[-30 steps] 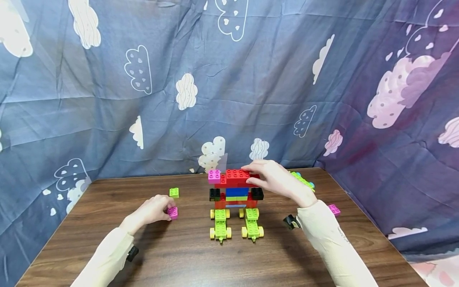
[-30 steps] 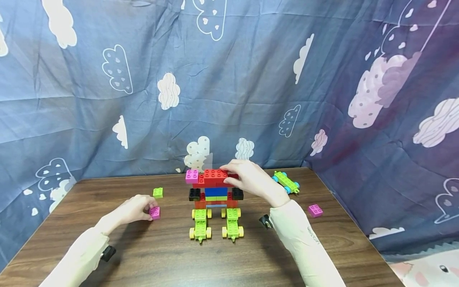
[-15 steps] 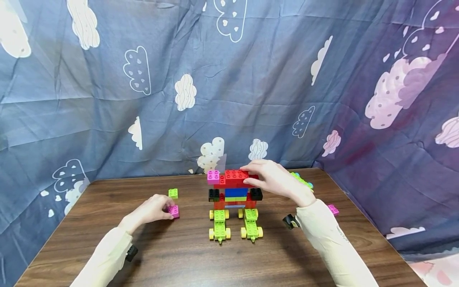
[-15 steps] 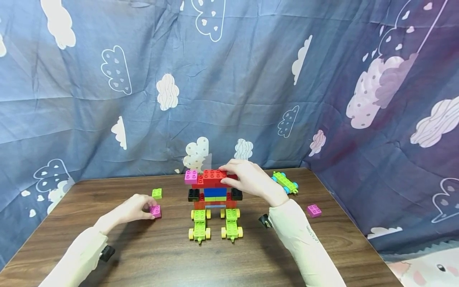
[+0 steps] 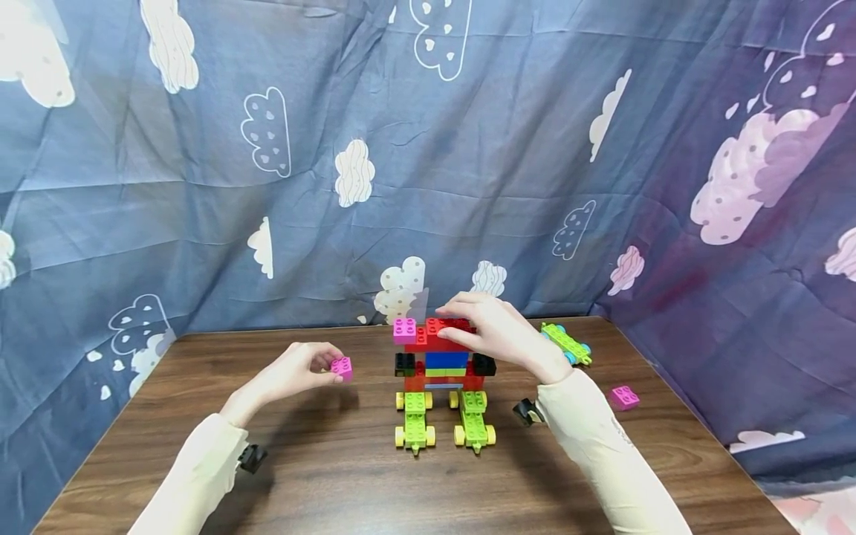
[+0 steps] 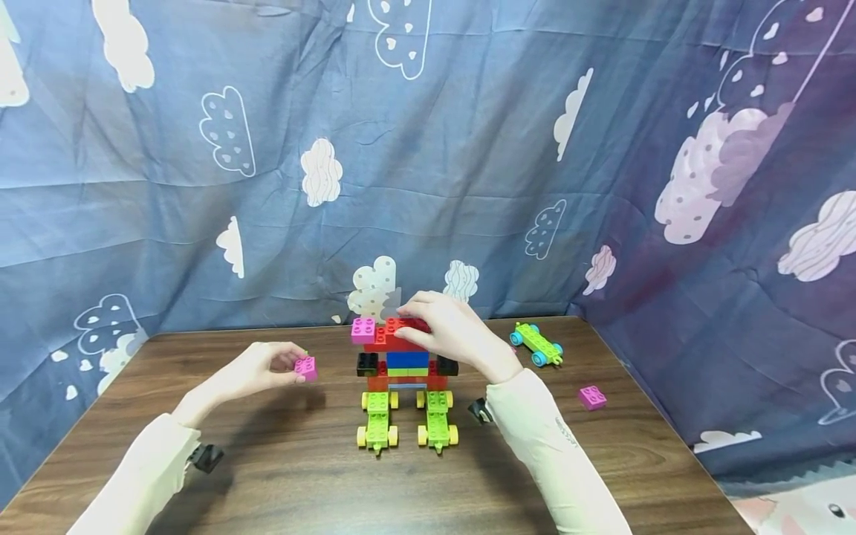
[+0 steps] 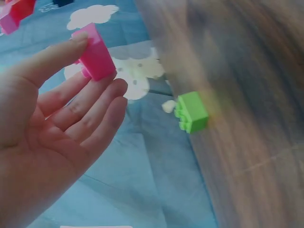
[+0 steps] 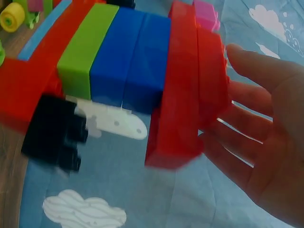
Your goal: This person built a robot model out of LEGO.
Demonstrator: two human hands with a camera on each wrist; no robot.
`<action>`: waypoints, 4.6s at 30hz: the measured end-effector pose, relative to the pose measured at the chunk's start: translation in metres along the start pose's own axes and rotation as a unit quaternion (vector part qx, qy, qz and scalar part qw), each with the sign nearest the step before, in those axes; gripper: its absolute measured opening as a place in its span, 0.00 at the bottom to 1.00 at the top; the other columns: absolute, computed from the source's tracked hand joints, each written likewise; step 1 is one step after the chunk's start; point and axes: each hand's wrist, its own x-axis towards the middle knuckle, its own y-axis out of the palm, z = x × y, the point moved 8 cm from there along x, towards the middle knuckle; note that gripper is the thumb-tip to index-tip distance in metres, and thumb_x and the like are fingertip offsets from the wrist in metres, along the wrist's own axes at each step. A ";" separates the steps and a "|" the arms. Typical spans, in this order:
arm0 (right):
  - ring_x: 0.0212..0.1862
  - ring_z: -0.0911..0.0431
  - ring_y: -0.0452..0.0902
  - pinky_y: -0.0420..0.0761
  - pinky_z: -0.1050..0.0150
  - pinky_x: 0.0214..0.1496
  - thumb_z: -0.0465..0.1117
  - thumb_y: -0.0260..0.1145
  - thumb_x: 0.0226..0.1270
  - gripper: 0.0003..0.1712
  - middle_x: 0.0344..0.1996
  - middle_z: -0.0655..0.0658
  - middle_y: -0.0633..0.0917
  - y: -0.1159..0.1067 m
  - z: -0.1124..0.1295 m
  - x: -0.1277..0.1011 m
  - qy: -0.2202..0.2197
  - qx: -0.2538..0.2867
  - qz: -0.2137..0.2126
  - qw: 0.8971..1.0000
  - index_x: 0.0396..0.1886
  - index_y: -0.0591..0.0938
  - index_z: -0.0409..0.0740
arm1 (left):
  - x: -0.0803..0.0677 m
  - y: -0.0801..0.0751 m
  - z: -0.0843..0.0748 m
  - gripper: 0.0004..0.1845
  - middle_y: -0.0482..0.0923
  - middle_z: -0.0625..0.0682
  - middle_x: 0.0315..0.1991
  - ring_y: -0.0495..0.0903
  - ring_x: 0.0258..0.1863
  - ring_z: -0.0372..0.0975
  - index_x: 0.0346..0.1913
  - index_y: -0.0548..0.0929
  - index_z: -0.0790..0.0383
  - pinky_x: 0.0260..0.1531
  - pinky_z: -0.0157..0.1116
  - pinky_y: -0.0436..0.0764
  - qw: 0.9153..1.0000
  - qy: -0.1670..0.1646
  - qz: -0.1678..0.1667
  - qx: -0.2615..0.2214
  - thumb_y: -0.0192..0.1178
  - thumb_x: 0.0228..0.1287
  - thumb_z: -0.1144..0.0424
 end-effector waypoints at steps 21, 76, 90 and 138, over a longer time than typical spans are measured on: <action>0.46 0.56 0.83 0.85 0.61 0.49 0.54 0.70 0.64 0.20 0.43 0.49 0.88 0.015 0.026 0.023 -0.038 -0.026 -0.008 0.999 0.49 0.87 0.48 | 0.026 -0.035 -0.056 0.17 0.85 0.54 0.45 0.84 0.41 0.40 0.51 0.84 0.63 0.48 0.39 0.86 0.995 0.037 -0.069 -0.061 0.70 0.60 0.64; 0.46 0.56 0.84 0.85 0.62 0.49 0.52 0.69 0.65 0.16 0.42 0.50 0.89 0.020 0.026 0.028 -0.022 -0.038 0.001 0.999 0.47 0.87 0.49 | 0.054 -0.024 -0.096 0.17 0.83 0.57 0.49 0.85 0.44 0.43 0.54 0.84 0.62 0.50 0.40 0.85 0.984 0.083 -0.098 -0.125 0.68 0.62 0.66; 0.45 0.55 0.84 0.85 0.61 0.49 0.52 0.69 0.65 0.16 0.42 0.50 0.89 0.021 0.027 0.027 -0.025 -0.046 -0.004 0.999 0.47 0.87 0.48 | 0.055 -0.023 -0.097 0.18 0.82 0.55 0.46 0.85 0.44 0.44 0.56 0.84 0.61 0.50 0.41 0.86 0.988 0.082 -0.091 -0.097 0.67 0.62 0.66; 0.43 0.56 0.84 0.85 0.62 0.47 0.52 0.70 0.64 0.17 0.41 0.50 0.88 0.022 0.028 0.027 -0.033 -0.049 -0.015 0.998 0.47 0.88 0.49 | 0.050 -0.025 -0.109 0.17 0.81 0.51 0.42 0.79 0.41 0.41 0.56 0.85 0.59 0.42 0.42 0.81 0.985 0.107 -0.132 -0.014 0.67 0.64 0.63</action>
